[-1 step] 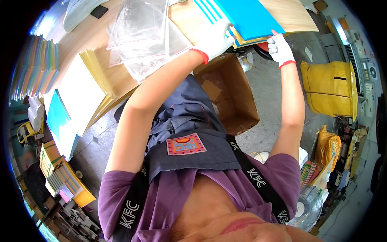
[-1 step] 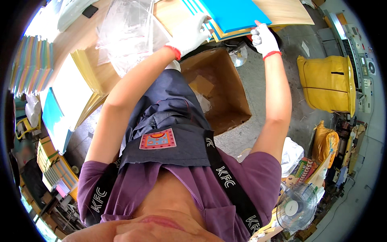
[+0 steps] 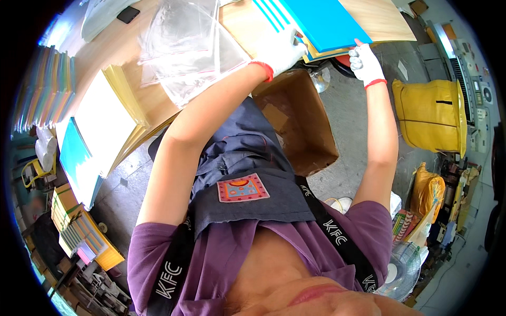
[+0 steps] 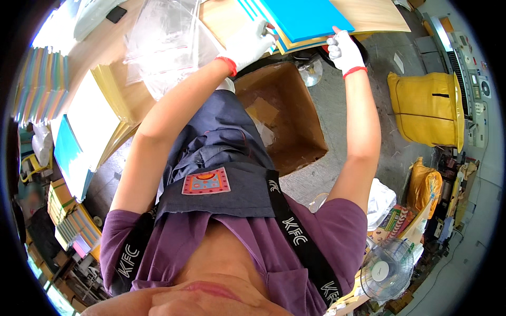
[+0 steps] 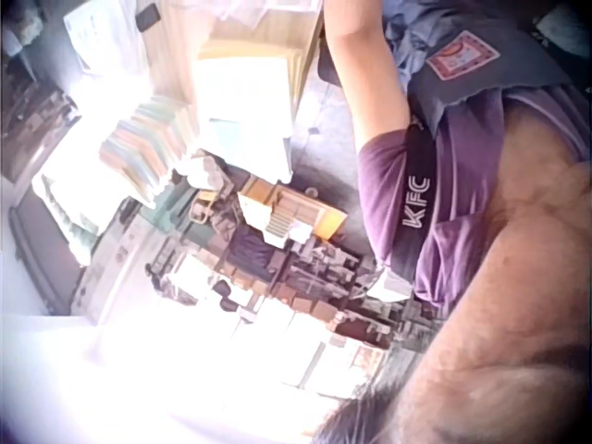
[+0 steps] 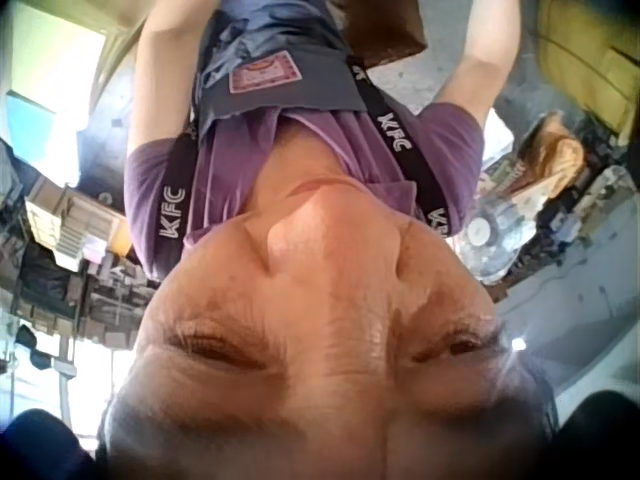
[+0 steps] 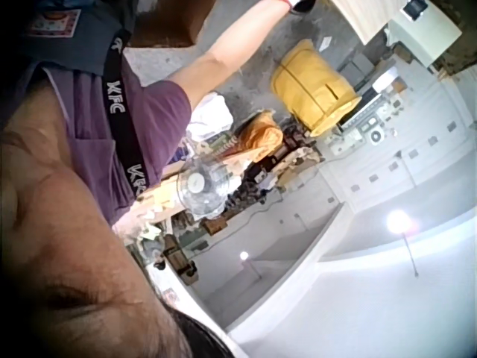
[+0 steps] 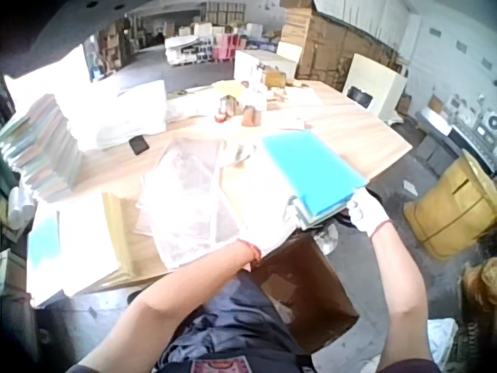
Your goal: The person places yellow and blue notebooks into clear plastic bags at a table. They handle the items one at a time, inserting them into the bags and stacking the packaged items on the table.
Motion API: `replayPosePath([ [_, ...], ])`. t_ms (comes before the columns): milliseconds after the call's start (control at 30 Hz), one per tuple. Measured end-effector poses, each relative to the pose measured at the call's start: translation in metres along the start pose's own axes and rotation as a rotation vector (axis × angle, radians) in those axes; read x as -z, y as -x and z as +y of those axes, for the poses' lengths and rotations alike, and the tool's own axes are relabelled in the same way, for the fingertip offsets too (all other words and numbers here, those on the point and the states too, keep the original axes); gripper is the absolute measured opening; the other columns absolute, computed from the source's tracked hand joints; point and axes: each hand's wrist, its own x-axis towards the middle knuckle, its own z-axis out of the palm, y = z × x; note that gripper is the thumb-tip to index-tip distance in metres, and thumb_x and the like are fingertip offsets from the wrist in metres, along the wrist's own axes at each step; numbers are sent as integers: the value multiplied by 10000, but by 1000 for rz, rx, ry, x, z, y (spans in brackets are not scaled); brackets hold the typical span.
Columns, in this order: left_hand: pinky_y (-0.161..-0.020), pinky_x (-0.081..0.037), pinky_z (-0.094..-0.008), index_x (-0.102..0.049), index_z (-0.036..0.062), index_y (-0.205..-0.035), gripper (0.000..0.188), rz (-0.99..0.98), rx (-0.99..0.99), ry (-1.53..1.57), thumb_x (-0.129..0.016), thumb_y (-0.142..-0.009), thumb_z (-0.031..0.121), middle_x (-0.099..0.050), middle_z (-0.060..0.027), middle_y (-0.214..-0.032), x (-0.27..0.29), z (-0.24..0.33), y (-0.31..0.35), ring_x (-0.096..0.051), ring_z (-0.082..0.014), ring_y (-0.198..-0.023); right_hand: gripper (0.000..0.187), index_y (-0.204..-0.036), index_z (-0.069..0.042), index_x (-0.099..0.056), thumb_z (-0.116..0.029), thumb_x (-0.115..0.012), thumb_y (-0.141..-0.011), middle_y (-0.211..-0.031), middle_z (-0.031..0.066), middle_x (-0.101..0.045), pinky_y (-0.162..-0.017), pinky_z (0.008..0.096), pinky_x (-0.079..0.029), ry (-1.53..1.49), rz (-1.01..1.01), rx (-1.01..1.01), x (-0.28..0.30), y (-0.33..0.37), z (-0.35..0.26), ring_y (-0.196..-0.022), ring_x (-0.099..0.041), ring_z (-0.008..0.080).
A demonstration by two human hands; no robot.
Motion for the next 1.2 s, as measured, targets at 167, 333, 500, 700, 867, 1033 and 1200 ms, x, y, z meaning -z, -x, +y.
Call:
replayPosePath([
  [167,-649,-527,-284,-613,35,-1088,274,-359,395,734,-522,-956,256,-712,-91,-927,-15,-1,5,-609,-138,-696,360,-1233,-75,-523,-378,-494,-1041,-699,10,-526,-351,193,-278,-31,2,-150,-6,2,-4,-439,-362,47],
  [333,-569,-496,-295,-521,36,-1221,284,-356,505,1214,-419,-1024,214,-655,-100,-877,-24,11,4,-532,-129,-637,361,-995,-58,-616,-412,-550,-1006,-654,-13,-549,-356,211,-284,230,78,69,-7,15,1,-432,-381,58],
  [500,-561,-482,-286,-517,36,-1270,323,-271,454,1383,-440,-1001,196,-639,-87,-837,-34,5,5,-500,-127,-608,377,-889,-75,-705,-444,-641,-940,-815,88,-709,-668,327,-504,1318,250,887,-91,87,-19,-707,-671,201],
  [700,-587,-504,-289,-505,47,-1339,382,-281,338,1382,-448,-990,191,-662,-93,-870,-45,-7,10,-524,-119,-624,381,-1084,-100,-714,-440,-657,-922,-924,135,-721,-764,315,-506,1769,96,911,-126,74,2,-842,-681,239],
  [867,-609,-519,-286,-498,54,-1355,395,-271,306,1429,-452,-991,199,-674,-93,-884,-48,-21,20,-546,-115,-638,426,-1157,-98,-695,-453,-654,-925,-968,150,-721,-799,303,-500,1774,71,786,-131,68,-1,-869,-676,230],
  [1033,-631,-535,-282,-492,61,-1371,408,-281,295,1481,-455,-992,206,-687,-93,-898,-50,-34,29,-569,-111,-653,479,-1230,-97,-676,-467,-651,-927,-1012,165,-721,-834,292,-495,1780,83,661,-132,66,-5,-896,-671,221],
  [1200,-652,-551,-279,-485,68,-1387,422,-284,293,1517,-459,-992,213,-699,-93,-912,-51,-41,37,-591,-106,-667,482,-1269,-126,-670,-451,-654,-914,-1012,166,-721,-808,302,-510,1822,107,733,-125,61,-5,-884,-688,252],
])
